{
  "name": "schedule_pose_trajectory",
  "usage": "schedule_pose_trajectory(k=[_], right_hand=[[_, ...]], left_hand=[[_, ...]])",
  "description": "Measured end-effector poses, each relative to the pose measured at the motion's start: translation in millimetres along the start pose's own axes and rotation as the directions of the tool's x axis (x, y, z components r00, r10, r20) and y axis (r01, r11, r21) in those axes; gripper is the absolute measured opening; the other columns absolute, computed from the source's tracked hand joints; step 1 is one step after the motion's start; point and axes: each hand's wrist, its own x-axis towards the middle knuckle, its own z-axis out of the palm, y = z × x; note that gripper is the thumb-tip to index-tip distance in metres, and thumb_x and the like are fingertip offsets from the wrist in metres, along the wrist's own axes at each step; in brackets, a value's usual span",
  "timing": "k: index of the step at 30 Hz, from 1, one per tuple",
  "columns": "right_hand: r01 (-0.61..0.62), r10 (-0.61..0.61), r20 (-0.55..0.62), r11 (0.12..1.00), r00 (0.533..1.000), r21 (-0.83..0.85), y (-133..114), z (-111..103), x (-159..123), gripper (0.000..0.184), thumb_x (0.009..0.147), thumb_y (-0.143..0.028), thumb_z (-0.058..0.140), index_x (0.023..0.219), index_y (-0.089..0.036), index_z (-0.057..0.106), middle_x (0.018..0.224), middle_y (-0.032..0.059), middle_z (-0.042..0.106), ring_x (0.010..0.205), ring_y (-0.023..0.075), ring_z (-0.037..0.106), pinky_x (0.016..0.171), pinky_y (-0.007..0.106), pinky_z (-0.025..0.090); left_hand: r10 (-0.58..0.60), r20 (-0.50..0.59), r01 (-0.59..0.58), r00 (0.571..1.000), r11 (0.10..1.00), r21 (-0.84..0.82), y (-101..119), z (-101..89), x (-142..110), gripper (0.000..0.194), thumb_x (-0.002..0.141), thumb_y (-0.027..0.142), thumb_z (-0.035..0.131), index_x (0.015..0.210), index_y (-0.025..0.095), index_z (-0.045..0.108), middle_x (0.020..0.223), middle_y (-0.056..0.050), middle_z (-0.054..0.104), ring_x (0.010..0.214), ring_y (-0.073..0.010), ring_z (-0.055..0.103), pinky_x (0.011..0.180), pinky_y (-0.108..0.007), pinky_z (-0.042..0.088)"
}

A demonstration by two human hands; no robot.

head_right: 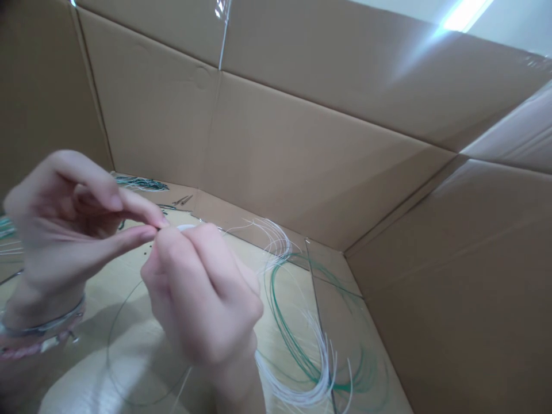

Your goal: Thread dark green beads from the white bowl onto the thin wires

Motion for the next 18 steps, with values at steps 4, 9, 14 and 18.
schedule_pose_trajectory(k=[4,9,14,18], right_hand=[[-0.034,0.035,-0.011,0.997,0.999,0.068,-2.1,-0.8,-1.2,0.018,0.07,-0.003,0.064,0.065,-0.019,0.057,0.054,-0.0062,0.053,0.047,0.003,0.046,0.046,0.014,0.046],[-0.03,0.035,-0.041,0.993,0.999,0.117,-3.4,-1.1,-1.2,0.021,0.068,-0.002,0.067,0.07,-0.021,0.057,0.058,-0.0065,0.058,0.047,0.0033,0.05,0.047,0.014,0.047],[-0.047,0.055,-0.054,0.99,0.997,0.136,-2.8,1.3,-3.2,0.021,0.065,-0.001,0.067,0.069,-0.02,0.058,0.059,-0.0065,0.06,0.05,0.0032,0.053,0.049,0.013,0.05],[-0.058,0.069,-0.055,0.982,0.996,0.181,-1.4,2.3,-5.5,0.019,0.067,-0.003,0.067,0.069,-0.02,0.058,0.06,-0.0058,0.061,0.051,0.0039,0.053,0.048,0.016,0.05]], left_hand=[[-0.057,0.016,0.058,0.998,0.992,-0.116,-0.9,1.8,0.5,0.033,0.065,0.01,0.079,0.081,0.019,0.051,0.066,0.005,0.067,0.06,-0.0136,0.07,0.049,-0.018,0.056],[-0.08,0.006,0.079,0.997,0.972,-0.22,0.7,5.8,-0.5,0.033,0.068,0.006,0.076,0.081,0.019,0.049,0.069,0.004,0.07,0.059,-0.0119,0.07,0.052,-0.017,0.057],[-0.083,-0.016,0.076,0.996,0.964,-0.254,-0.3,8.3,-3.3,0.033,0.069,0.006,0.075,0.083,0.02,0.048,0.072,0.004,0.072,0.059,-0.0108,0.07,0.057,-0.017,0.06],[-0.111,-0.022,0.1,0.994,0.957,-0.273,-1.4,7.9,-4.5,0.032,0.07,0.007,0.075,0.083,0.02,0.048,0.072,0.005,0.072,0.058,-0.0112,0.07,0.055,-0.017,0.06]])
